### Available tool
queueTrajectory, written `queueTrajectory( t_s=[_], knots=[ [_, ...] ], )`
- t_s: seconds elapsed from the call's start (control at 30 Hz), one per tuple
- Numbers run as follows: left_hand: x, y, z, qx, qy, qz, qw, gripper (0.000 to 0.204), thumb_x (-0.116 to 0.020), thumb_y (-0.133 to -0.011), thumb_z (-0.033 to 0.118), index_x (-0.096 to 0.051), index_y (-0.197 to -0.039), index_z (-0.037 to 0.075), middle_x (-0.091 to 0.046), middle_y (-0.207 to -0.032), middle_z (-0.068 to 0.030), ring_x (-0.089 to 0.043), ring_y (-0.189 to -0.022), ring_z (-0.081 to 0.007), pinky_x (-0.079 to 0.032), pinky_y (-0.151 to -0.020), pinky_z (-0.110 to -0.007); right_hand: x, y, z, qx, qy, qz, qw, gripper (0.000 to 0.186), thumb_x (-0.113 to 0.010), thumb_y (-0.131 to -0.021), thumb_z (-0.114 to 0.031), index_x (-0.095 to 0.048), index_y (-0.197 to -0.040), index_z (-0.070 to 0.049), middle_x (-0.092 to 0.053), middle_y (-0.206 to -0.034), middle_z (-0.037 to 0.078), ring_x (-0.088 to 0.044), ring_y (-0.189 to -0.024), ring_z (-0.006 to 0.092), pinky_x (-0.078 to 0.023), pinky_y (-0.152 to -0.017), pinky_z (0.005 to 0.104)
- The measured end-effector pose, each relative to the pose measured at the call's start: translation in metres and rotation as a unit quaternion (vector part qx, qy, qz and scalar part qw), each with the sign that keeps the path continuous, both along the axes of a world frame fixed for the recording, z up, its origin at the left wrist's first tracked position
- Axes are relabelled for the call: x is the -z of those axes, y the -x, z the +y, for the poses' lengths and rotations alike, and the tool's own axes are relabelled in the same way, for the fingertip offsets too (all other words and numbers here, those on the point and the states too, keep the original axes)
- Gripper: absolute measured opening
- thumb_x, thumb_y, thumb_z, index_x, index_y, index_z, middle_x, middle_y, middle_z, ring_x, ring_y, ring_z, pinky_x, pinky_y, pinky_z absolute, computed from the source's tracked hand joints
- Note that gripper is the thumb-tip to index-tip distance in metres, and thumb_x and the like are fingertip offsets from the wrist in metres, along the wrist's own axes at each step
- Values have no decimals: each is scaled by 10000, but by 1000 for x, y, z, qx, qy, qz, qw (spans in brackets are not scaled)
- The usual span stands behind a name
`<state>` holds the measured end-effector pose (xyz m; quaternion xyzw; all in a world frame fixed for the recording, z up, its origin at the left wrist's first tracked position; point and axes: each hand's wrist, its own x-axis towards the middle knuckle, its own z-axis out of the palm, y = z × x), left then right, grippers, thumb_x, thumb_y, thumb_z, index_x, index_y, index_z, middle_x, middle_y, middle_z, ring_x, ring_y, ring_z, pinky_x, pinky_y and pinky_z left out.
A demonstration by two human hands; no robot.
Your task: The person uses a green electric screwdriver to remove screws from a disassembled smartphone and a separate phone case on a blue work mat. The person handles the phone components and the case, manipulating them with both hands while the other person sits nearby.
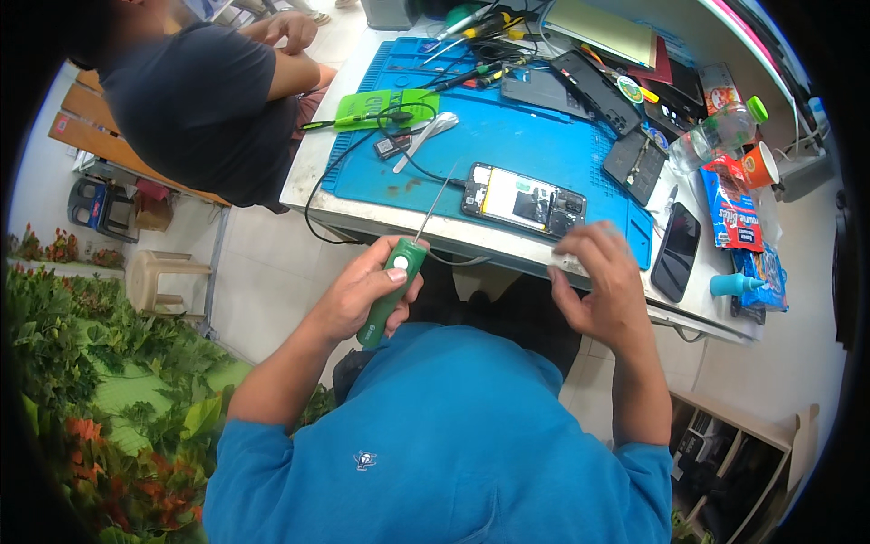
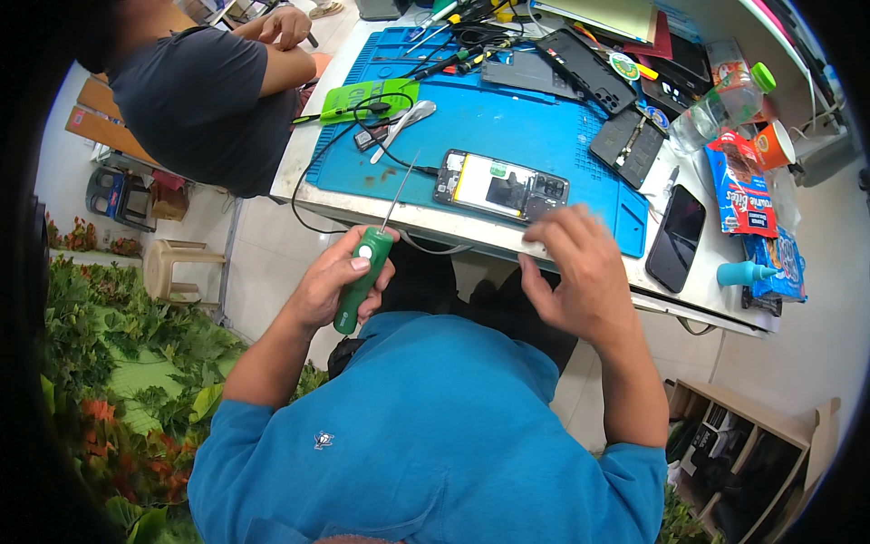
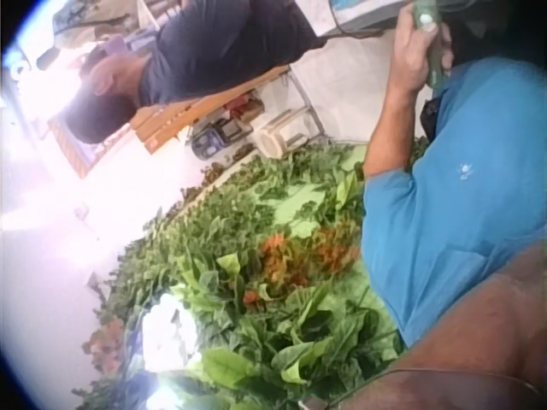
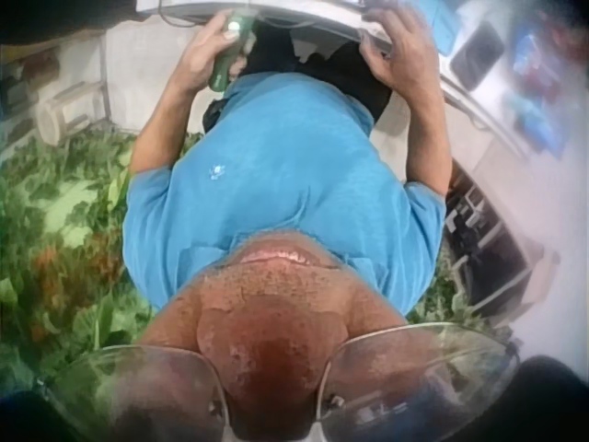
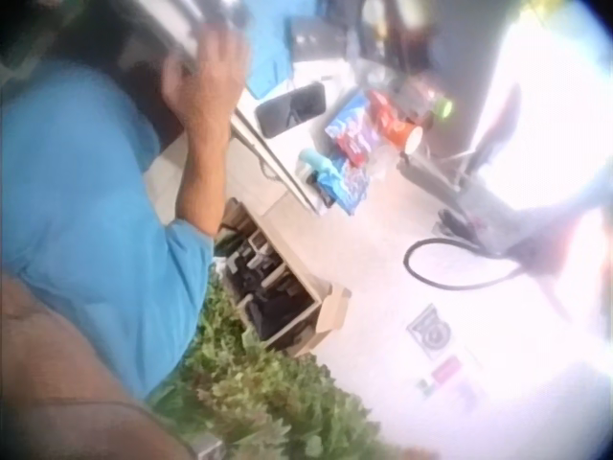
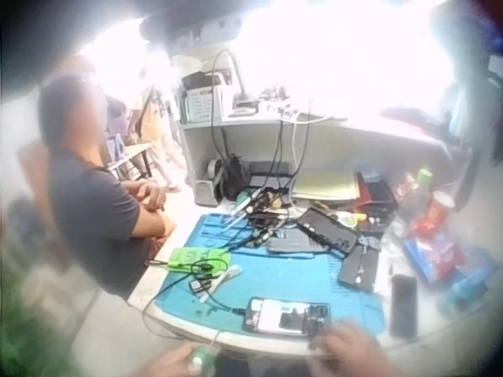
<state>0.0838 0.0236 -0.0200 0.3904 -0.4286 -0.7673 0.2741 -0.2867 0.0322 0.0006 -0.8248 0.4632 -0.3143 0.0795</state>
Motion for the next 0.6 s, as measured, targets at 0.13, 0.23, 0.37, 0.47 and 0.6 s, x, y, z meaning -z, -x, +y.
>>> queueTrajectory(
  t_s=[0.13, 0.23, 0.37, 0.47, 0.6],
  knots=[
    [9, 9, 8, 20, -83, 29, 996, 575, -515, -1196, 407, -485, -1638, 39, -646, -1038, -157, -632, -625, -161, -546, -533, -314, 2, 17, -19, 88, -33, 81, 992, 737, -894, -900, -250, -640, -1550, -11, -684, -1542, 236, -577, -1499, 436, -440, -1272, 541],
    [13, 19, 17, 22, -107, 25, 994, 558, -477, -1217, 435, -522, -1593, 25, -648, -997, -154, -618, -607, -156, -531, -509, -307, 9, 30, -31, 84, -71, 89, 990, 750, -925, -883, -265, -664, -1534, 1, -704, -1511, 241, -601, -1481, 439, -466, -1272, 530],
    [17, 25, 26, -7, -109, 32, 994, 565, -476, -1218, 450, -527, -1573, 14, -639, -980, -142, -596, -593, -143, -519, -495, -303, 5, 36, -40, 61, -84, 67, 992, 749, -982, -822, -287, -718, -1454, 18, -737, -1432, 239, -654, -1391, 428, -532, -1208, 496],
    [15, 27, 30, -14, -104, 24, 994, 560, -469, -1220, 454, -531, -1561, 15, -630, -967, -129, -583, -586, -135, -517, -493, -301, 6, 38, -43, 45, -74, 43, 995, 745, -1020, -769, -312, -754, -1376, 28, -761, -1336, 219, -692, -1285, 415, -571, -1136, 488],
    [10, 29, 31, -27, -104, 16, 994, 556, -458, -1224, 458, -534, -1557, 21, -619, -949, -116, -570, -581, -125, -512, -488, -297, 7, 34, -41, 39, -65, 31, 997, 749, -1045, -726, -344, -769, -1313, 31, -766, -1242, 190, -705, -1190, 394, -581, -1075, 496]
  ],
)
